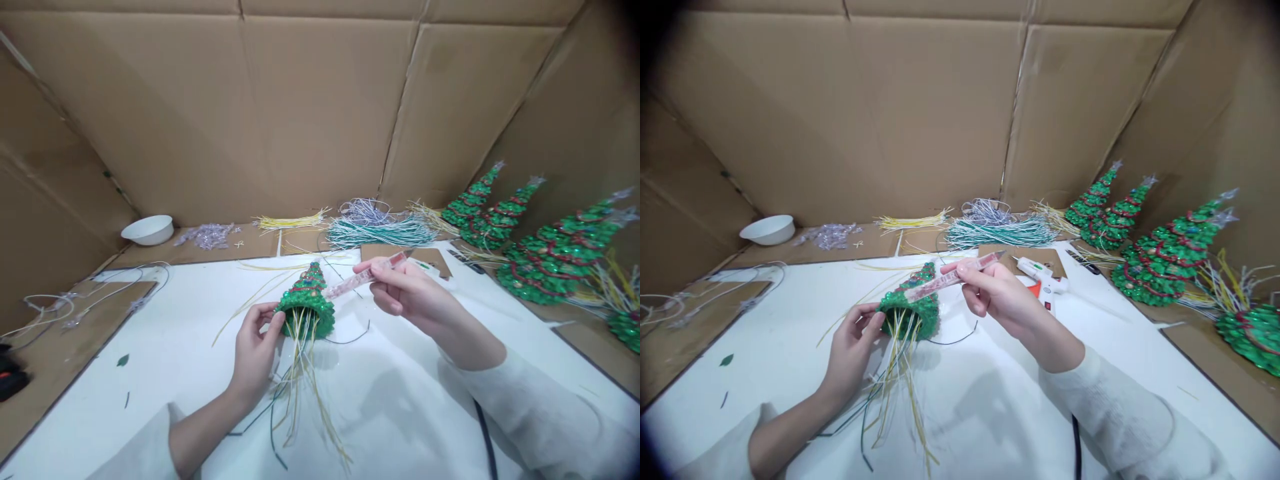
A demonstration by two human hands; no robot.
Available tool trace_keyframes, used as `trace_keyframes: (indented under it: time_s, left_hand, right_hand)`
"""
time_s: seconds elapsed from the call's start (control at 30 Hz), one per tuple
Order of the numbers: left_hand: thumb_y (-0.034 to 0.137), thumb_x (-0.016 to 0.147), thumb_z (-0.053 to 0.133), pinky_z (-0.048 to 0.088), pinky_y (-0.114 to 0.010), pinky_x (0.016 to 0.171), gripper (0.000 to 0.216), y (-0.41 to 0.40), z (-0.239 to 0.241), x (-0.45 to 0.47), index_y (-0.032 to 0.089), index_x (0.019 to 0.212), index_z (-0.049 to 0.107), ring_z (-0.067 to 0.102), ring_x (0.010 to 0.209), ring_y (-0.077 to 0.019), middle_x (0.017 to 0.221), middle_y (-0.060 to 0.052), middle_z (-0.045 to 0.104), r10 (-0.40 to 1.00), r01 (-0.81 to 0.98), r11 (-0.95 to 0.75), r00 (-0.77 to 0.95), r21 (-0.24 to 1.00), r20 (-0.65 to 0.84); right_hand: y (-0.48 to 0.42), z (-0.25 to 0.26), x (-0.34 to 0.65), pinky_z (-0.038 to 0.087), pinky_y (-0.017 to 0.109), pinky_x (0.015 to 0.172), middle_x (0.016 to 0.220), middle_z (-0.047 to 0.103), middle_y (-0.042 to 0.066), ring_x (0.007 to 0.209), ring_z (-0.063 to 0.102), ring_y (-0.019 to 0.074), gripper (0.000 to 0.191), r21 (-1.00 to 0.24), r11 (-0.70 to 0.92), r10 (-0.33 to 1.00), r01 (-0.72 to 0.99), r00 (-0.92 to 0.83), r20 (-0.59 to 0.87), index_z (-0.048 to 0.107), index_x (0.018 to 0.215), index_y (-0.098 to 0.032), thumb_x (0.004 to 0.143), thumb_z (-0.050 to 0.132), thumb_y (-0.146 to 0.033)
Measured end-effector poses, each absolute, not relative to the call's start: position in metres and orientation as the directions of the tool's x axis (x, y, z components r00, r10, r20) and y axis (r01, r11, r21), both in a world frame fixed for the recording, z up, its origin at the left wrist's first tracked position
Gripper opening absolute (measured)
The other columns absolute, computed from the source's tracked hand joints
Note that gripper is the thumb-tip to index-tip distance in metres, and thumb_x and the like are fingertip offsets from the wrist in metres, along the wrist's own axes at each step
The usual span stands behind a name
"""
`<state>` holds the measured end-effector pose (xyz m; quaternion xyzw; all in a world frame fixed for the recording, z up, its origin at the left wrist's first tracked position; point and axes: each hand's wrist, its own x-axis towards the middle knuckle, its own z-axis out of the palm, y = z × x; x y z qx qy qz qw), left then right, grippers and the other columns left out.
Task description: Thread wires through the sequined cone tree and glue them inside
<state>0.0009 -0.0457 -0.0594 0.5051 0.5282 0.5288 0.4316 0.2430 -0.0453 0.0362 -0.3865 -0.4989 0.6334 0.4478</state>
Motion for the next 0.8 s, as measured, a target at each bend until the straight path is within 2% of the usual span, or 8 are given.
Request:
trace_keyframes:
  time_s: [0.27, 0.33, 0.43, 0.53, 0.67, 0.8]
  left_hand:
    - [0.038, 0.075, 0.063, 0.047, -0.028, 0.067, 0.027, -0.046, -0.061, 0.0, 0.018, 0.092, 0.061, 0.058, 0.08, -0.0178, 0.091, -0.005, 0.062, 0.989, 0.118, -0.086, -0.114, 0.989, 0.099]
    - [0.036, 0.076, 0.062, 0.046, -0.028, 0.07, 0.029, -0.047, -0.057, -0.002, 0.02, 0.099, 0.06, 0.056, 0.085, -0.0183, 0.098, -0.005, 0.06, 0.971, 0.195, -0.149, -0.158, 0.969, 0.181]
    - [0.029, 0.08, 0.058, 0.043, -0.03, 0.077, 0.027, -0.051, -0.039, -0.006, 0.023, 0.106, 0.058, 0.054, 0.088, -0.0182, 0.1, -0.004, 0.058, 0.872, 0.369, -0.365, -0.185, 0.854, 0.453]
    - [0.023, 0.083, 0.055, 0.041, -0.032, 0.077, 0.015, -0.058, -0.009, -0.006, 0.025, 0.096, 0.063, 0.053, 0.088, -0.0198, 0.091, -0.003, 0.06, 0.774, 0.481, -0.561, 0.017, 0.674, 0.633]
    - [0.027, 0.076, 0.065, 0.042, -0.036, 0.079, 0.026, -0.066, 0.024, 0.004, 0.03, 0.102, 0.064, 0.053, 0.093, -0.024, 0.096, -0.004, 0.062, 0.732, 0.528, -0.641, 0.202, 0.557, 0.651]
    - [0.032, 0.075, 0.067, 0.044, -0.037, 0.079, 0.025, -0.066, 0.037, 0.015, 0.031, 0.1, 0.066, 0.054, 0.091, -0.0248, 0.093, -0.004, 0.064, 0.703, 0.568, -0.672, 0.288, 0.474, 0.651]
  right_hand:
    - [-0.042, 0.028, 0.241, 0.015, 0.021, 0.039, 0.039, 0.033, -0.008, 0.037, 0.025, 0.0052, 0.029, -0.986, -0.074, 0.944, -0.149, -0.33, -0.021, 0.065, 0.098, -0.017, 0.085, 0.054, -0.039]
    - [-0.042, 0.028, 0.242, 0.015, 0.02, 0.039, 0.039, 0.034, -0.008, 0.037, 0.025, 0.0048, 0.028, -0.987, -0.067, 0.945, -0.143, -0.326, -0.017, 0.066, 0.097, -0.017, 0.086, 0.053, -0.039]
    - [-0.045, 0.031, 0.242, 0.015, 0.02, 0.04, 0.04, 0.035, -0.008, 0.037, 0.025, 0.0046, 0.028, -0.988, -0.068, 0.942, -0.14, -0.334, -0.018, 0.066, 0.098, -0.017, 0.086, 0.053, -0.039]
    - [-0.049, 0.035, 0.241, 0.017, 0.02, 0.04, 0.039, 0.034, -0.008, 0.037, 0.025, 0.0048, 0.028, -0.99, -0.06, 0.94, -0.129, -0.342, -0.012, 0.065, 0.098, -0.017, 0.086, 0.054, -0.039]
    - [-0.053, 0.038, 0.24, 0.02, 0.021, 0.042, 0.038, 0.035, -0.008, 0.038, 0.027, 0.0055, 0.029, -0.993, -0.038, 0.933, -0.109, -0.359, 0.003, 0.065, 0.098, -0.017, 0.086, 0.053, -0.04]
    - [-0.054, 0.038, 0.24, 0.019, 0.021, 0.042, 0.039, 0.036, -0.008, 0.038, 0.028, 0.0053, 0.029, -0.994, -0.003, 0.934, -0.109, -0.354, 0.036, 0.065, 0.098, -0.018, 0.086, 0.053, -0.042]
